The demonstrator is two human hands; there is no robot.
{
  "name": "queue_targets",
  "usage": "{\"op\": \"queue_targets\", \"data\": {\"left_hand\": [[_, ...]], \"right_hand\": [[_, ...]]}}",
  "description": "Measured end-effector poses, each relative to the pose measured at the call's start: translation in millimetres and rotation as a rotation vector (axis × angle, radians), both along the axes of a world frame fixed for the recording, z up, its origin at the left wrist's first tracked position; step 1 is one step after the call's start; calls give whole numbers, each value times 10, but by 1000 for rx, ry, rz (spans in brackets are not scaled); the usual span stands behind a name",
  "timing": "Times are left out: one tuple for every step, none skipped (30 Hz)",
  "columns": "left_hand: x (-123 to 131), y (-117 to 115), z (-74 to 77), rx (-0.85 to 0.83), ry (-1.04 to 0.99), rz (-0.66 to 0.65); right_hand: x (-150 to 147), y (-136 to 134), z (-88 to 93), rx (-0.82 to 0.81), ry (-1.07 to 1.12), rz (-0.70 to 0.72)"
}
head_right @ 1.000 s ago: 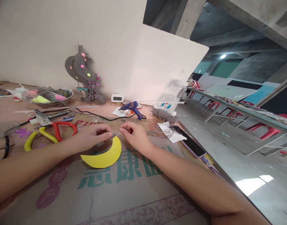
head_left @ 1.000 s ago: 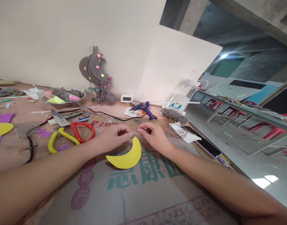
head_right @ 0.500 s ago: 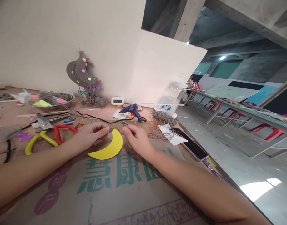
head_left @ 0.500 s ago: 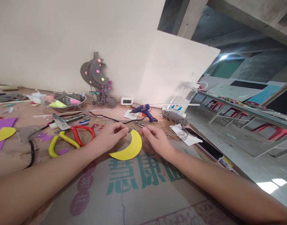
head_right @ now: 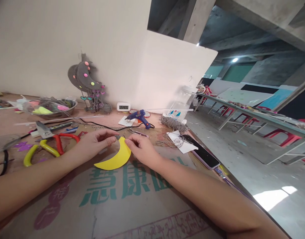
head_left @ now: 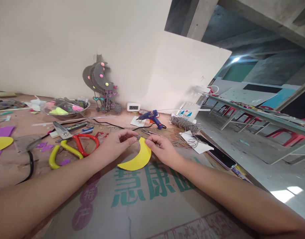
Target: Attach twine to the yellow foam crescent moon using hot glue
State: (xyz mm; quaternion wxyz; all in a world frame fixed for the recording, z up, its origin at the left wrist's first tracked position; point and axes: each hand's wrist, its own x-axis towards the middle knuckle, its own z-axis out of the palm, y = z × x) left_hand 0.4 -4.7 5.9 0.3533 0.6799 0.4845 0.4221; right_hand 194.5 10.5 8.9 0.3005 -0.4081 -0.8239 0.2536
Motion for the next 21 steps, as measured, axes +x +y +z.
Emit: {"op": "queue_targets", "data": {"left_hand": [[1,5,-9,-14,16,-2],[2,9,-20,-36,34,-9],[3,12,-32,-63,50,-20],[5,14,-44,-87,61,-36],[7,13,-54,-106,66,-55],[9,10,-61,-115,68,-73],[11,5,-65,-114,66,-83],[14,-1,-67,-107,67,-89],[18,-7,-65,-95,75,-87],[22,-14,-61,-84,88,-77],[27,-21,-56,-73,105,-62],[32,-27,-49,-64,122,-44],[37,-33,-41,-58,136,-29],[42,-39,-33,-52,147,-19],[45,-45,-26,-46,154,-15],[48,-49,-20,-40,155,-16],[48,-53,-16,-36,152,-22],[48,-56,-13,-33,148,-32],[46,-57,-11,-34,142,-43],[42,-57,-10,-37,134,-55],[38,-54,-9,-42,123,-67]], "right_hand": [[-2,-7,6,9,-2,1],[-5,-14,12,22,-2,2],[-7,-22,17,38,1,4],[-11,-31,21,54,6,4],[-14,-40,23,68,12,3],[-19,-49,23,82,16,0],[-24,-60,22,98,19,-4],[-29,-70,20,114,18,-8],[-35,-81,17,130,14,-13],[-41,-92,15,149,3,-16],[-46,-102,14,167,-10,-19],[-52,-112,14,185,-25,-21],[-56,-120,15,200,-39,-21],[-59,-126,17,211,-50,-19],[-61,-130,18,218,-58,-18],[-62,-131,19,221,-61,-18],[-62,-130,18,220,-61,-19],[-61,-127,16,216,-58,-22],[-59,-121,14,211,-53,-25],[-58,-115,11,202,-45,-28],[-57,-109,10,192,-35,-29]]}}
